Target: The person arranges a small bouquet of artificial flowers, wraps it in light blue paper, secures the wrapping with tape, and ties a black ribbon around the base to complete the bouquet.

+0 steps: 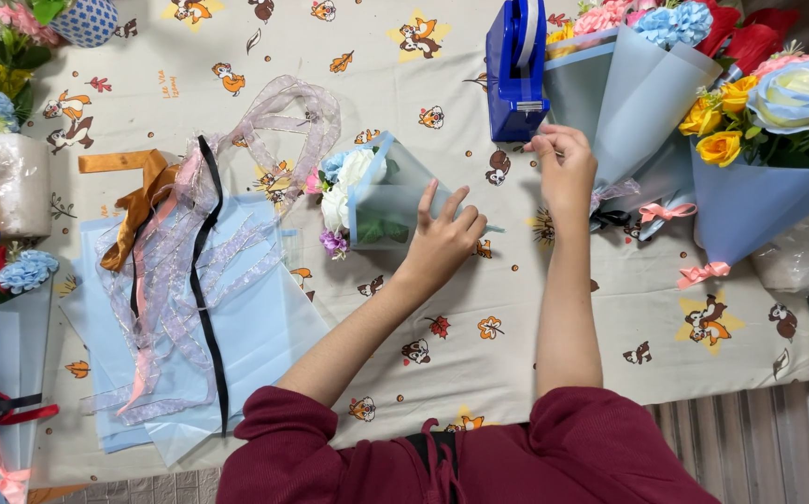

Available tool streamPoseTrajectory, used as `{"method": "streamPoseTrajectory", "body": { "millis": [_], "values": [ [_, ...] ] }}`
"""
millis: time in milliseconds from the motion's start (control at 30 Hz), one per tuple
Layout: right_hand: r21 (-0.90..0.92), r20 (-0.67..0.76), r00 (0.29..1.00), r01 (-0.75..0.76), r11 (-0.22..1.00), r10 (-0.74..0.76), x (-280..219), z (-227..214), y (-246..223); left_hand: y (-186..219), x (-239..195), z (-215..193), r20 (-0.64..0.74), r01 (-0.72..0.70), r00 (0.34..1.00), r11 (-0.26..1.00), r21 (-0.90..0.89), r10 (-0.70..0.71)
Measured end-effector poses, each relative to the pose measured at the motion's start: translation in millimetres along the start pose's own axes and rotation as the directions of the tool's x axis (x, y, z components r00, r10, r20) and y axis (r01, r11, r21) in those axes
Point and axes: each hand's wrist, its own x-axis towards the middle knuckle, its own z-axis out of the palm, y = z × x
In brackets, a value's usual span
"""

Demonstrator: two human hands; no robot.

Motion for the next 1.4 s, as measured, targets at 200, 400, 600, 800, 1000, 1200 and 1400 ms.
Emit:
{"method": "streamPoseTrajectory", "body": {
  "millis": [200, 400, 600, 800, 1000, 1200, 1400],
  "values": [
    [-0.043, 0.100, 0.984, 0.153, 0.987, -0.148, -52, -25, -45, -1, 1, 1, -0.001, 0.007, 1.000, 1.000, -0.011, -0.007],
    [0.124, 0.123, 0.980, 0.144, 0.982, -0.159, -89, -28, -61, 0, 1, 1, 0.017, 0.023, 1.000, 1.000, -0.017, -0.022],
    [0.128, -0.023, 0.987, 0.160, 0.979, -0.158, -101, -18, -35, 0, 2, 2, 0.013, 0.025, 1.000, 0.999, -0.025, -0.025],
    [0.102, 0.047, 0.987, 0.149, 0.983, -0.155, -109, -11, -21, 0, 1, 4, 0.019, 0.023, 1.000, 1.000, -0.009, -0.022],
    [0.068, 0.030, 0.995, 0.093, 0.993, -0.096, -104, 3, -15, 0, 2, 3, 0.020, 0.016, 1.000, 1.000, -0.001, -0.016],
    [0.098, -0.028, 0.996, 0.083, 0.992, -0.081, -104, 13, -18, 1, 3, -1, 0.011, 0.027, 1.000, 1.000, -0.010, -0.027],
    [0.081, -0.039, 0.992, 0.127, 0.989, -0.124, -104, 16, -20, 1, 2, 2, 0.007, 0.025, 1.000, 1.000, -0.015, -0.025]
  ]
}}
